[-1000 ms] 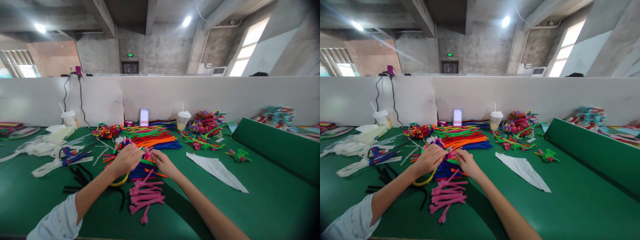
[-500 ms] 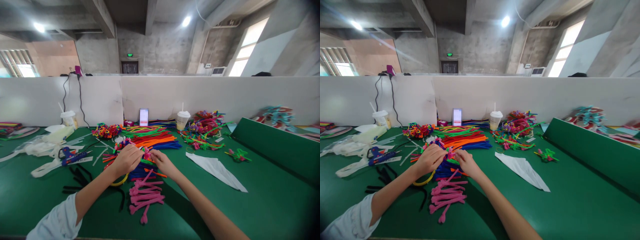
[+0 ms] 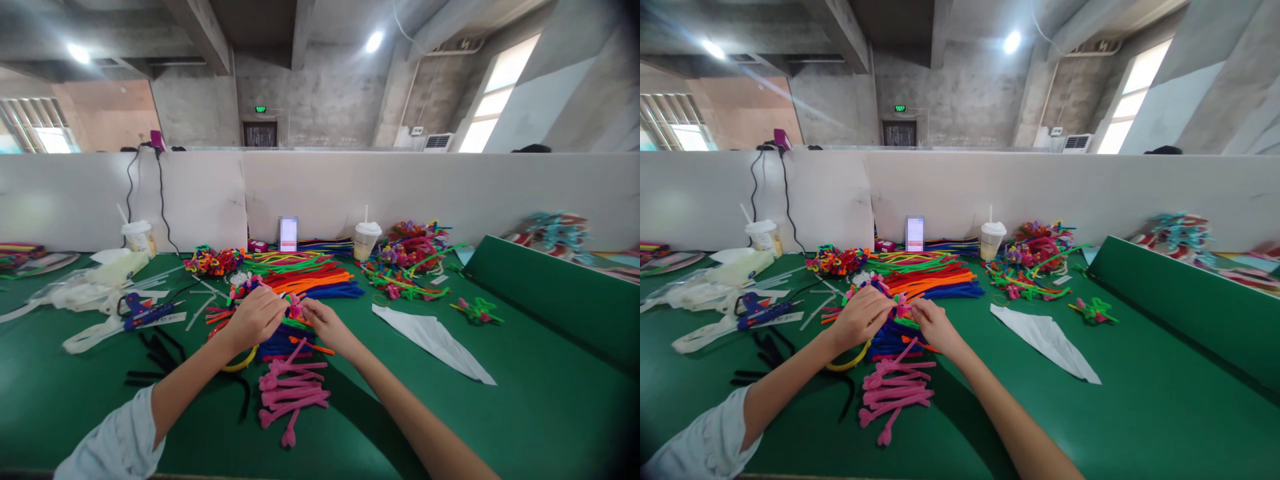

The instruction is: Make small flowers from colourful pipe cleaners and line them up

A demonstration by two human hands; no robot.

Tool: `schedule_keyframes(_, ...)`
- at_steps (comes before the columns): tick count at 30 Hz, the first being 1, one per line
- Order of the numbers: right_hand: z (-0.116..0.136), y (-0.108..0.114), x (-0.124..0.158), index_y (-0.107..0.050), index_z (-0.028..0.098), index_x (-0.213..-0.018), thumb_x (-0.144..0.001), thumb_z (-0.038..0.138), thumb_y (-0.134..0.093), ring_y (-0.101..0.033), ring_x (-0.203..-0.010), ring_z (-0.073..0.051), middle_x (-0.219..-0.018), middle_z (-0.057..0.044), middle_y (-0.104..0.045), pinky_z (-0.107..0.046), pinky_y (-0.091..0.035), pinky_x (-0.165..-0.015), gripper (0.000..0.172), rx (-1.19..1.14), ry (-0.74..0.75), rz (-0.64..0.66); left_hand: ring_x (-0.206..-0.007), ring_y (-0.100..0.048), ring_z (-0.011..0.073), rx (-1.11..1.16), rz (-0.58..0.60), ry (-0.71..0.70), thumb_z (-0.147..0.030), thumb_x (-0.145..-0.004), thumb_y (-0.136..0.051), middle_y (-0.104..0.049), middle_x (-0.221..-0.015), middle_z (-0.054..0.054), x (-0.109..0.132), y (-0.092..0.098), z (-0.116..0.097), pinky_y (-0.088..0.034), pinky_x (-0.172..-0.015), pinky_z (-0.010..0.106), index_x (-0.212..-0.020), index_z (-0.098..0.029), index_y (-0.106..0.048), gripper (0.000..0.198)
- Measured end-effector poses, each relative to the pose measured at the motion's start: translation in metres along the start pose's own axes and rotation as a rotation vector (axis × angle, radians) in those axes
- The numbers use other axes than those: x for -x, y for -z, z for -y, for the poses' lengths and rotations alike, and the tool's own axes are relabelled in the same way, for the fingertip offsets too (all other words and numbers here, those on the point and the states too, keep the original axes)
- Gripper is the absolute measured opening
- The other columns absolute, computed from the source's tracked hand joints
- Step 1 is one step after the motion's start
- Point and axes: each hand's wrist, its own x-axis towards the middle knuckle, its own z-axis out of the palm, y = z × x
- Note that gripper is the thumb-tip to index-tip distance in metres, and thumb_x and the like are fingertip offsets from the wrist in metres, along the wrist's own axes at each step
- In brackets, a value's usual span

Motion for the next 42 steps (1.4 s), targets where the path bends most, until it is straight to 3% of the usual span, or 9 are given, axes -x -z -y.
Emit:
schedule_keyframes(7, -0.002, 0.000, -0.001, -0.056, 0.018, -0.084, -0.086, 0.033, -0.034, -0.050, -0.077, -0.016, -0.080, -0.004, -0.057, -0.030, -0.039, -0.073, 0.026, 0.019, 0.006, -0.020, -0.076, -0.051, 0.0160, -0.012, -0.039, 0.073, -0.009, -0.081, -0.045, -0.061, -0.078, 0.005, 0.002, 0.007, 0.009, -0.043, -0.072, 0.031, -0.092, -0.015, -0.055, 0.016)
schedule_keyframes(11, -0.012, 0.018, -0.002, -0.060, 0.021, -0.086, -0.086, 0.033, -0.037, -0.050, -0.091, -0.019, -0.094, -0.006, -0.058, -0.034, -0.038, -0.083, 0.026, 0.079, 0.133, -0.014, -0.075, -0.051, 0.0157, -0.021, -0.013, 0.095, -0.010, -0.081, -0.046, -0.061, -0.078, 0.004, 0.006, 0.009, 0.016, -0.043, -0.072, 0.031, -0.088, -0.015, -0.055, 0.013)
schedule_keyframes(14, -0.035, 0.046, 0.000, -0.064, 0.025, -0.086, -0.084, 0.034, -0.043, -0.047, -0.097, -0.022, -0.104, -0.007, -0.055, -0.040, -0.035, -0.087, 0.023, 0.247, 0.153, -0.009, -0.075, -0.050, 0.0155, -0.021, 0.000, 0.103, -0.010, -0.081, -0.046, -0.060, -0.077, 0.004, 0.007, 0.009, 0.018, -0.043, -0.072, 0.031, -0.087, -0.015, -0.055, 0.012)
schedule_keyframes(18, -0.079, 0.084, 0.009, -0.067, 0.027, -0.081, -0.079, 0.032, -0.048, -0.049, -0.095, -0.023, -0.101, -0.006, -0.056, -0.043, -0.035, -0.086, 0.019, 0.446, 0.034, -0.030, -0.076, -0.050, 0.0159, -0.023, 0.015, 0.098, -0.010, -0.081, -0.045, -0.061, -0.078, 0.005, 0.008, 0.009, 0.019, -0.043, -0.073, 0.031, -0.087, -0.015, -0.056, 0.013)
schedule_keyframes(22, -0.116, 0.103, 0.017, -0.068, 0.024, -0.078, -0.076, 0.031, -0.050, -0.052, -0.089, -0.023, -0.093, -0.007, -0.058, -0.040, -0.037, -0.083, 0.019, 0.486, -0.040, -0.010, -0.076, -0.050, 0.0162, -0.026, 0.044, 0.102, -0.011, -0.081, -0.045, -0.061, -0.078, 0.005, 0.009, 0.006, 0.022, -0.042, -0.073, 0.032, -0.085, -0.015, -0.056, 0.013)
schedule_keyframes(25, -0.129, 0.107, 0.018, -0.067, 0.021, -0.072, -0.076, 0.034, -0.048, -0.054, -0.080, -0.020, -0.084, -0.007, -0.058, -0.035, -0.041, -0.079, 0.023, 0.388, -0.031, 0.028, -0.075, -0.050, 0.0161, -0.020, 0.078, 0.122, -0.012, -0.081, -0.044, -0.061, -0.077, 0.005, 0.011, 0.004, 0.024, -0.042, -0.073, 0.031, -0.083, -0.015, -0.057, 0.013)
schedule_keyframes(31, -0.133, 0.110, 0.014, -0.067, 0.020, -0.067, -0.071, 0.038, -0.054, -0.055, -0.082, -0.021, -0.082, -0.007, -0.058, -0.036, -0.042, -0.081, 0.022, 0.241, -0.042, 0.009, -0.075, -0.050, 0.0158, -0.026, 0.097, 0.124, -0.013, -0.081, -0.044, -0.061, -0.078, 0.005, 0.015, 0.001, 0.032, -0.043, -0.073, 0.031, -0.083, -0.016, -0.057, 0.014)
schedule_keyframes(37, -0.133, 0.109, 0.013, -0.070, 0.022, -0.070, -0.069, 0.028, -0.057, -0.056, -0.079, -0.020, -0.082, -0.006, -0.062, -0.035, -0.042, -0.080, 0.015, 0.186, -0.038, 0.049, -0.075, -0.052, 0.0158, -0.040, 0.094, 0.123, -0.013, -0.082, -0.043, -0.062, -0.077, 0.004, 0.018, 0.003, 0.037, -0.043, -0.072, 0.030, -0.085, -0.016, -0.057, 0.014)
schedule_keyframes(42, -0.133, 0.110, 0.012, -0.071, 0.021, -0.076, -0.067, 0.018, -0.053, -0.057, -0.080, -0.020, -0.087, -0.007, -0.064, -0.035, -0.042, -0.079, 0.020, 0.213, 0.012, 0.090, -0.073, -0.052, 0.0156, -0.057, 0.083, 0.131, -0.013, -0.082, -0.043, -0.062, -0.075, 0.004, 0.018, 0.006, 0.039, -0.043, -0.070, 0.030, -0.085, -0.016, -0.057, 0.015)
